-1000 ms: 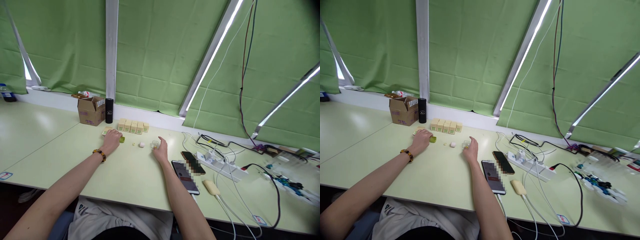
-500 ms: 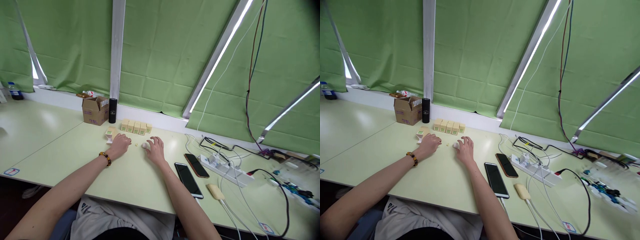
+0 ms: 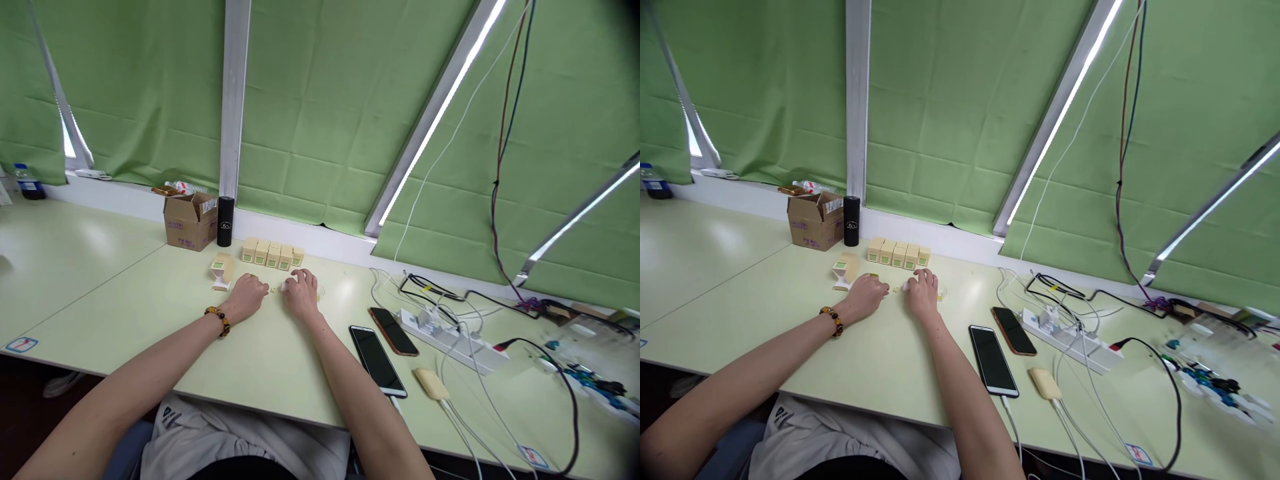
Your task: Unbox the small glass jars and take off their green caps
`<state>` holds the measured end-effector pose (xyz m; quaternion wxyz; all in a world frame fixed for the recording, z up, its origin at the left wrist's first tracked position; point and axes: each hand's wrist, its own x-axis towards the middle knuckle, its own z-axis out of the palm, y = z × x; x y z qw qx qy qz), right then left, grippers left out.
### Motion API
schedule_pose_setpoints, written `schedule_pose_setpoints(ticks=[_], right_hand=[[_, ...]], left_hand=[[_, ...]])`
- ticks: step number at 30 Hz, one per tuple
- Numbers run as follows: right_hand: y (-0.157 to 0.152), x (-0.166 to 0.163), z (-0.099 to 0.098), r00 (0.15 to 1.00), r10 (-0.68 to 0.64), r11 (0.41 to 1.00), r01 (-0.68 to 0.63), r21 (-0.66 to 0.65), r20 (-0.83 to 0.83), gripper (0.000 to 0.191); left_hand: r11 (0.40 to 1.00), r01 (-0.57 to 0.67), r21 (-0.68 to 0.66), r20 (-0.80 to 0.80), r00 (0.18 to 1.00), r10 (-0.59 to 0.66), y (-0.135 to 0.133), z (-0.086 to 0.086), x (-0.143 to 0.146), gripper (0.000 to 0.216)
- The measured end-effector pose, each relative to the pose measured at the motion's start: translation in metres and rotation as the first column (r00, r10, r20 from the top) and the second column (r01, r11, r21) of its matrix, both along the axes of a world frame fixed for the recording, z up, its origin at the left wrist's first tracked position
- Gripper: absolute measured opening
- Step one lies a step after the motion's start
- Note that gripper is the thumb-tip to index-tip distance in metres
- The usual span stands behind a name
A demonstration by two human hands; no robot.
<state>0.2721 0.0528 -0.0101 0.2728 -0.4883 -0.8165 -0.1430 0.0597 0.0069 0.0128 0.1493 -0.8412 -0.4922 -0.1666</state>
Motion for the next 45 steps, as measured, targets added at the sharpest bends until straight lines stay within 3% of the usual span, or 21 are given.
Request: schedule_pose_setpoints(ticks=[4, 15, 20, 24, 26, 31, 33, 37, 45], right_hand=[[0.000, -0.004, -0.005, 1.000, -0.016, 1.000, 0.016, 0.002, -0.002, 0.025], [-0.003, 0.000, -0.010, 0.998, -0.039, 0.999, 0.039, 0.008, -0.054, 0.051], [0.004, 0.004, 0.000, 0.986, -0.031, 0.997, 0.041, 0.059, -0.163, 0.042], [0.021, 0.006, 0.016, 0.968, -0.098, 0.993, 0.110, 0.040, -0.231, 0.035], [0.026, 0.005, 0.022, 0.974, -0.092, 0.995, 0.099, 0.025, -0.207, 0.032], [0.017, -0.011, 0.025, 0.987, 0.153, 0.988, -0.154, 0.016, 0.053, 0.022], [0.011, -0.021, 0.021, 0.970, 0.190, 0.982, -0.190, -0.014, 0.150, 0.016], [0.007, -0.037, 0.012, 0.966, 0.143, 0.989, -0.132, -0.068, 0.214, 0.014], [0.014, -0.050, 0.004, 0.986, 0.070, 0.996, -0.060, -0.073, 0.152, 0.018]], left_hand=[[0.999, -0.025, 0.020, 0.014, 1.000, 0.025, 0.001, 0.001, -0.004, 0.030], [0.976, -0.150, 0.155, 0.203, 0.972, 0.117, 0.007, 0.017, -0.035, 0.031], [0.953, -0.223, 0.203, 0.251, 0.953, 0.169, 0.011, 0.015, -0.051, 0.030], [0.955, -0.238, 0.178, 0.226, 0.954, 0.196, 0.014, 0.012, -0.055, 0.029], [0.960, -0.222, 0.171, 0.221, 0.958, 0.183, 0.014, 0.012, -0.055, 0.029], [0.973, -0.168, 0.159, 0.233, 0.964, 0.129, 0.015, 0.013, -0.054, 0.029], [0.974, -0.164, 0.156, 0.243, 0.962, 0.123, 0.015, 0.013, -0.054, 0.029], [0.972, -0.175, 0.154, 0.240, 0.961, 0.135, 0.014, 0.014, -0.054, 0.028], [0.971, -0.184, 0.153, 0.218, 0.965, 0.149, 0.015, 0.012, -0.052, 0.030]])
